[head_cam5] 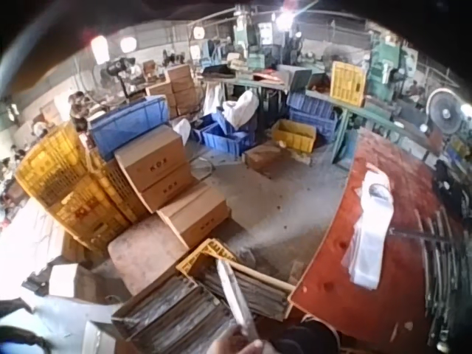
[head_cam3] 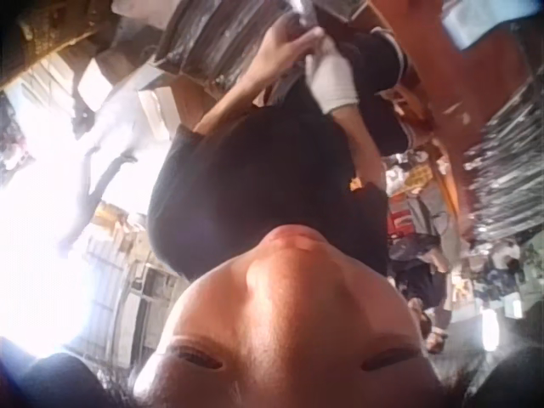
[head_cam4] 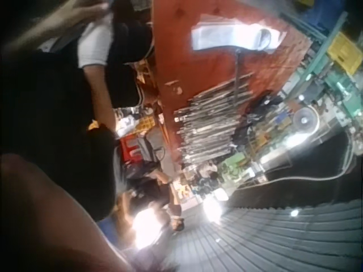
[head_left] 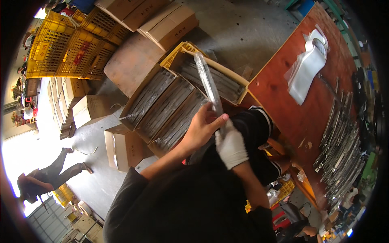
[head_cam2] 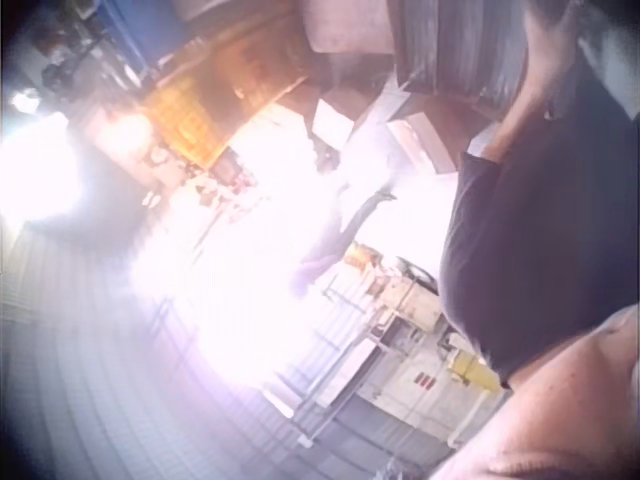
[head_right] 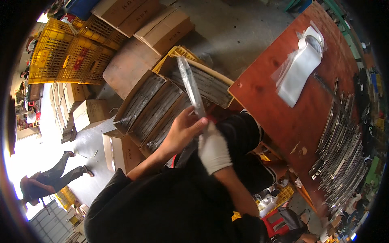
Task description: Sorting metal drawer slides and placing them into plastic sleeves and cardboard boxes.
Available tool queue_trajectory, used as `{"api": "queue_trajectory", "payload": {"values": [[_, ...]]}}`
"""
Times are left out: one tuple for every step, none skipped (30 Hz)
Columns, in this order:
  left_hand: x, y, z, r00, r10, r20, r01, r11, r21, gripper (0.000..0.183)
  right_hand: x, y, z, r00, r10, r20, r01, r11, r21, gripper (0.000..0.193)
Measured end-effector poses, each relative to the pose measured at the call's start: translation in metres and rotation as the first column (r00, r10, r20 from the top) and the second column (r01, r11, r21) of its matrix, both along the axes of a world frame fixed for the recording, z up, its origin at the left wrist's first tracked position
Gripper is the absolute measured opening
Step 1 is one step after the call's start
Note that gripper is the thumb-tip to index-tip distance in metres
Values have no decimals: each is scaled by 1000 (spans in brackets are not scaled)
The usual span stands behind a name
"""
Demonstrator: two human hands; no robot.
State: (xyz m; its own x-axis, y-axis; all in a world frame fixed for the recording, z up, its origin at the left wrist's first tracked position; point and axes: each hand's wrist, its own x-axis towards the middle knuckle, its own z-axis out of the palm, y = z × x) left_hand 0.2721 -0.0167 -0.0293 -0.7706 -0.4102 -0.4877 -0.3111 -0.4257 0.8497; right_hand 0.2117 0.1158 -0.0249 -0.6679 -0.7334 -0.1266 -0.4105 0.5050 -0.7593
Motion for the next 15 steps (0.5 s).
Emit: {"api": "queue_trajectory", "payload": {"values": [[-8,-11,11,987,-140,82,152,975,-161,59,11,-9,0,996,-93,9,93,996,3,44],[-10,-24,1,982,-161,103,184,940,-287,46,23,-19,1,983,-184,22,184,983,5,43],[-13,-41,-1,953,-270,134,297,920,-255,41,22,-25,3,983,-133,128,122,988,92,43],[-18,-59,2,914,-372,162,401,888,-226,36,18,-32,6,968,-85,237,46,985,164,44],[-24,-67,5,881,-377,286,464,810,-359,36,21,-38,2,981,-48,188,31,996,89,49],[-28,-74,8,839,-359,408,530,704,-472,36,21,-44,3,972,-14,235,-2,998,69,57],[-27,-87,-2,821,-396,411,563,679,-471,38,14,-52,16,950,69,305,-114,985,131,56],[-21,-113,-22,817,-433,381,573,684,-451,40,9,-69,27,916,150,371,-246,943,226,56],[-26,-125,-15,761,-472,444,647,607,-463,43,7,-65,21,918,133,374,-227,949,220,56],[-33,-135,-7,693,-513,506,720,514,-466,47,7,-59,12,899,249,360,-303,948,100,56],[-38,-148,-13,674,-535,510,739,488,-465,47,6,-52,7,874,359,328,-375,927,-15,57],[-38,-163,-24,647,-592,480,762,476,-440,50,2,-45,8,879,346,328,-359,933,-22,57],[-42,-170,-26,614,-649,449,787,459,-412,54,-4,-33,14,871,311,381,-325,945,-28,57],[-45,-177,-24,599,-661,453,798,442,-410,54,-11,-19,21,858,275,434,-291,956,-31,58],[-49,-183,-15,466,-704,536,855,200,-479,55,-18,-8,30,884,245,399,-298,952,76,58]]}}
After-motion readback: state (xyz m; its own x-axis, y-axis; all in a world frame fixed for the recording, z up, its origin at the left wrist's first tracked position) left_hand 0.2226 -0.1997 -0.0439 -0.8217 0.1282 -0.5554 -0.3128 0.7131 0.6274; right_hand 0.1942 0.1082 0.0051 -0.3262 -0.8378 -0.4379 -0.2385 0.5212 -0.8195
